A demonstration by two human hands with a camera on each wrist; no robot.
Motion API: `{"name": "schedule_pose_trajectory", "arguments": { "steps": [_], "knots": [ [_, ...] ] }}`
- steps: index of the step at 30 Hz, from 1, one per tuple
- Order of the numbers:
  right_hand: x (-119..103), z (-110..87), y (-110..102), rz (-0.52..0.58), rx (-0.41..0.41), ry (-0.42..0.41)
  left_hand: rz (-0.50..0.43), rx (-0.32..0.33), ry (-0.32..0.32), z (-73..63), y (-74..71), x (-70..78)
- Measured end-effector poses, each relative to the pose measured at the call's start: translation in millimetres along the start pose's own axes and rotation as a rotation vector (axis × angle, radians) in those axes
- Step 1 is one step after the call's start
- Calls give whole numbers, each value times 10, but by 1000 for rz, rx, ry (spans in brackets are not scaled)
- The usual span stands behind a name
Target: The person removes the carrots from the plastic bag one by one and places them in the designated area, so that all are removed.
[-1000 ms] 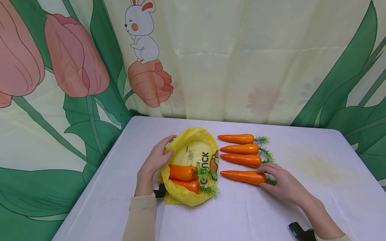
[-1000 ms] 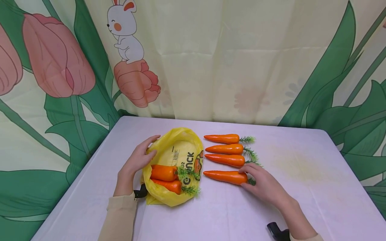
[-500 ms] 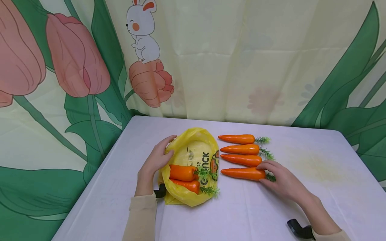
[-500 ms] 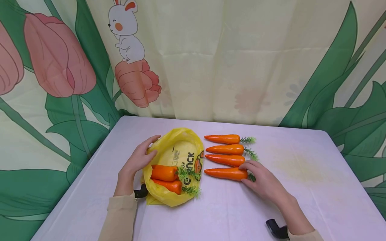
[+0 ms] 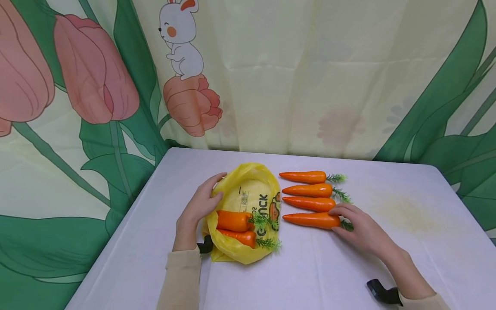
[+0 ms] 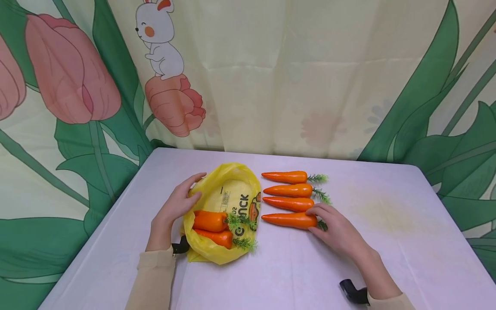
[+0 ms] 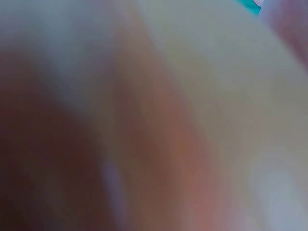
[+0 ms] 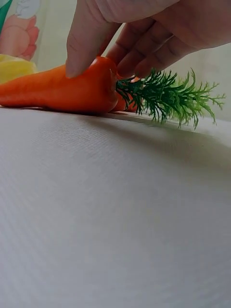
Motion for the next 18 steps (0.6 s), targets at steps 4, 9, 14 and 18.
{"name": "schedule_pose_trajectory", "arguments": {
  "steps": [4, 9, 14, 18],
  "knots": [
    [11, -14, -20, 14, -9, 39, 5, -3, 3, -6, -2, 10],
    [-1, -14, -61, 12, 0, 51, 8, -3, -1, -7, -8, 4],
    [-24, 17, -79, 8, -4, 56, 2, -8, 7, -4, 7, 11],
    [-85, 100, -87, 12, -10, 54, -3, -9, 12, 3, 19, 12]
  ]
}}
Point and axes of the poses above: each hand's wrist, its own z-axis towards the middle knuckle, its own y-axis out of the palm, x = y × z, the point moved 9 cm from there along z, towards the middle knuckle, and after that the axes turned 7 degrees about -y, right-handed, at the moved point
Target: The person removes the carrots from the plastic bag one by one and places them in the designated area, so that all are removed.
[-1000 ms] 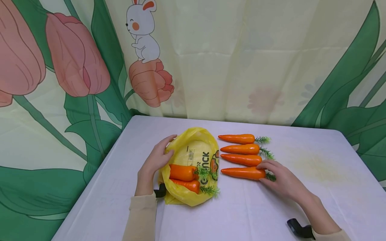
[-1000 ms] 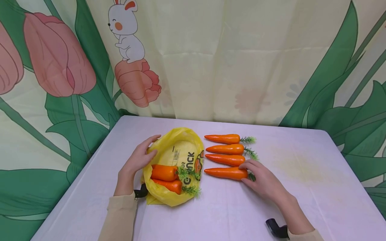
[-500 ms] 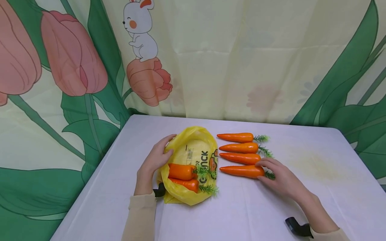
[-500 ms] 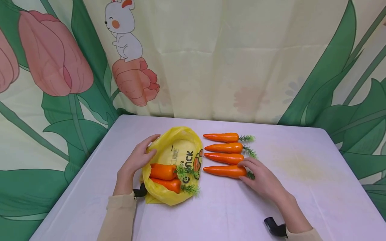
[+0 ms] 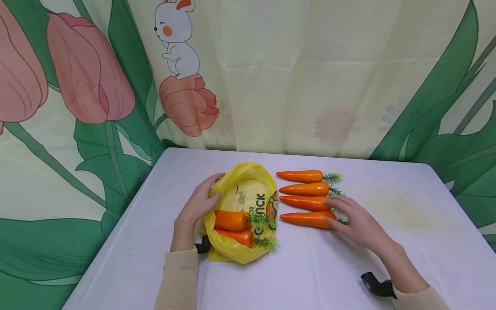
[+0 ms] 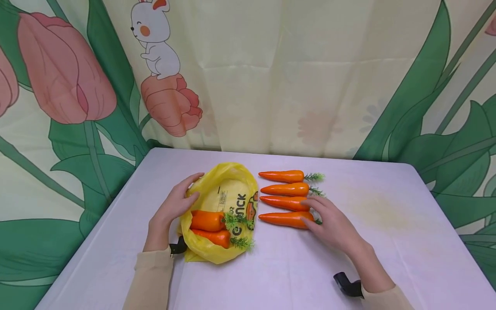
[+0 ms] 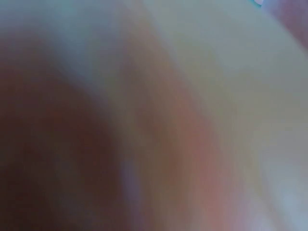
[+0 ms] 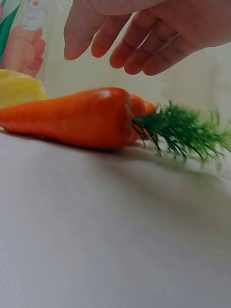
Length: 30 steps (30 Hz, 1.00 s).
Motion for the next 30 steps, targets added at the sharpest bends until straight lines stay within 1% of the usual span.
{"name": "schedule_pose_trajectory", "arguments": {
  "steps": [6, 13, 16, 20, 23, 26, 30],
  "knots": [
    [-157, 159, 5, 16, 25, -45, 1, -6, 2, 9, 14, -4],
    [-405, 459, 69, 112, 29, -120, 7, -10, -4, 5, 10, -6],
    [-515, 588, 114, 102, 16, -140, 3, -9, -4, 9, 5, -9],
    [-635, 734, 210, 124, -14, -152, 3, -7, -5, 18, 1, -18],
    [-692, 814, 287, 150, -35, -138, 2, -6, -18, 22, 6, -37],
    [-745, 881, 350, 153, -51, -136, -1, -6, -14, 23, 12, -33],
    [-825, 975, 437, 164, -73, -163, -3, -6, 3, 18, 12, -12]
  ]
}}
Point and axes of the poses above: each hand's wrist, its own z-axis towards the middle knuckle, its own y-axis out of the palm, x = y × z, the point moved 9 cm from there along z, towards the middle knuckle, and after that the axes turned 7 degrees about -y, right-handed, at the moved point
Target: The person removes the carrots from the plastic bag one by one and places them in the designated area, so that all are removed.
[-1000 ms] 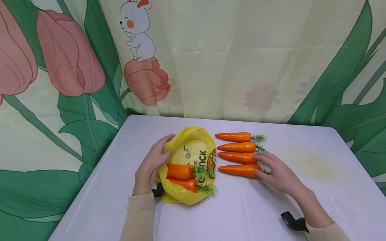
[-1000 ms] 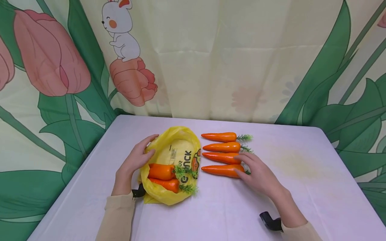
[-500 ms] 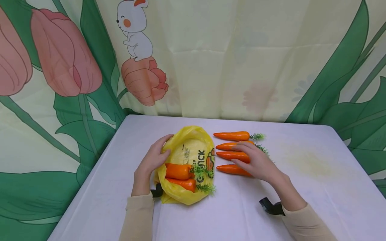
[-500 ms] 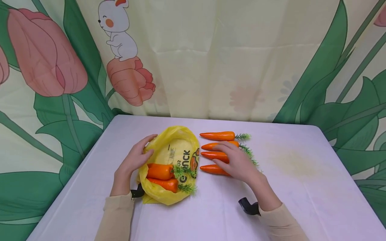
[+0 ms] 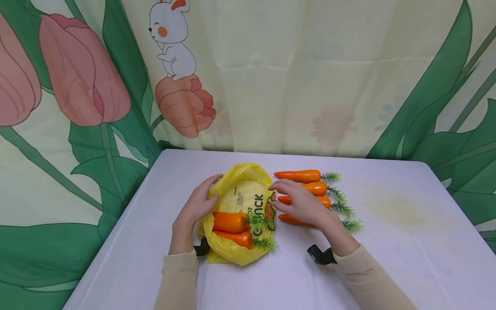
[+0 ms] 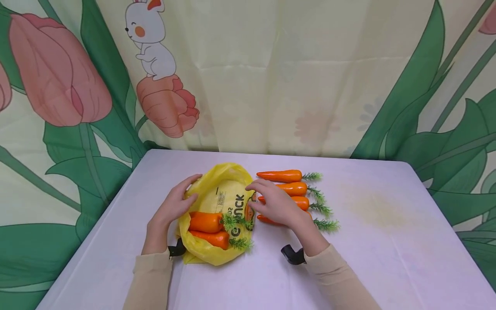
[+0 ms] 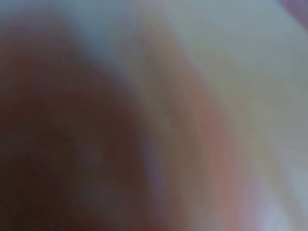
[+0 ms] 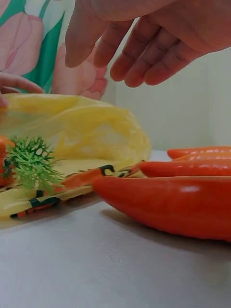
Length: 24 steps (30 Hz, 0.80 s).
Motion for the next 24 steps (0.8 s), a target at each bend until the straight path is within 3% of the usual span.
{"name": "schedule_pose_trajectory", "arguments": {
  "steps": [24],
  "knots": [
    [-167, 510, 460, 72, -153, -70, -5, -18, -1, -10, 30, 15]
  ]
}}
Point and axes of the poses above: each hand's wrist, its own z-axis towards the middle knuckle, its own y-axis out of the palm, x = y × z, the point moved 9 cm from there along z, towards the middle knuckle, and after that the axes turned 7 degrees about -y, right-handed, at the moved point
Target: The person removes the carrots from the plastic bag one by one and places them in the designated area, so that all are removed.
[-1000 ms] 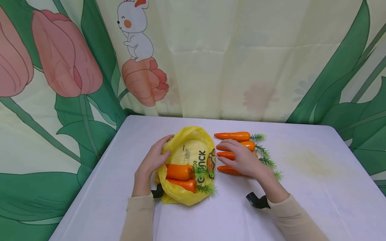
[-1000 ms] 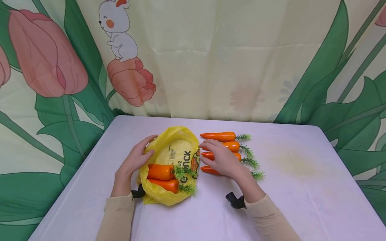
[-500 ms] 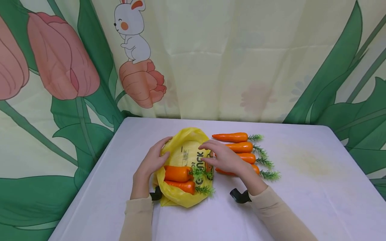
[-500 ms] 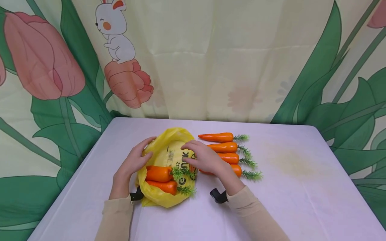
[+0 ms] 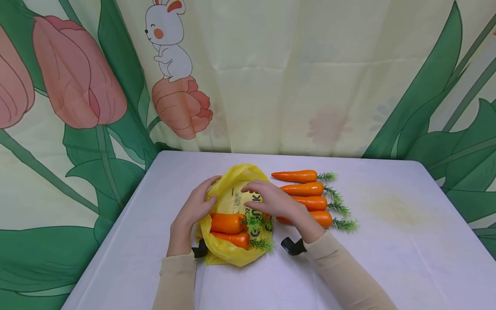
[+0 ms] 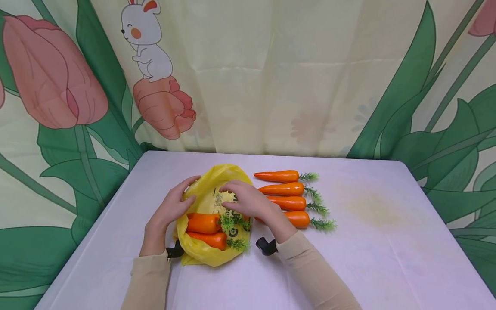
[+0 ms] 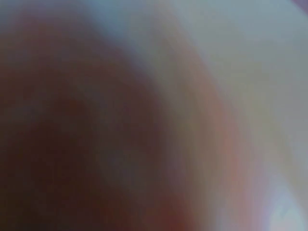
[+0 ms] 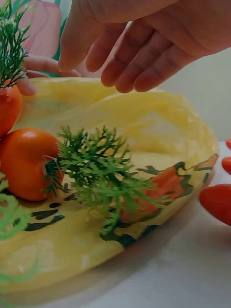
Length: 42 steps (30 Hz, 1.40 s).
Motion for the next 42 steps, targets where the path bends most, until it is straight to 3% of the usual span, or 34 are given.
{"name": "schedule_pose_trajectory", "arguments": {
  "steps": [15, 26, 42],
  "knots": [
    [-21, 242, 195, -14, -99, -55, 17, 12, 20, 31, -62, 1],
    [23, 228, 330, 60, -192, 7, 13, 7, 34, 49, -39, 17],
    [5, 178, 451, 105, -267, 26, 14, 4, 26, 25, -13, -1]
  ]
}}
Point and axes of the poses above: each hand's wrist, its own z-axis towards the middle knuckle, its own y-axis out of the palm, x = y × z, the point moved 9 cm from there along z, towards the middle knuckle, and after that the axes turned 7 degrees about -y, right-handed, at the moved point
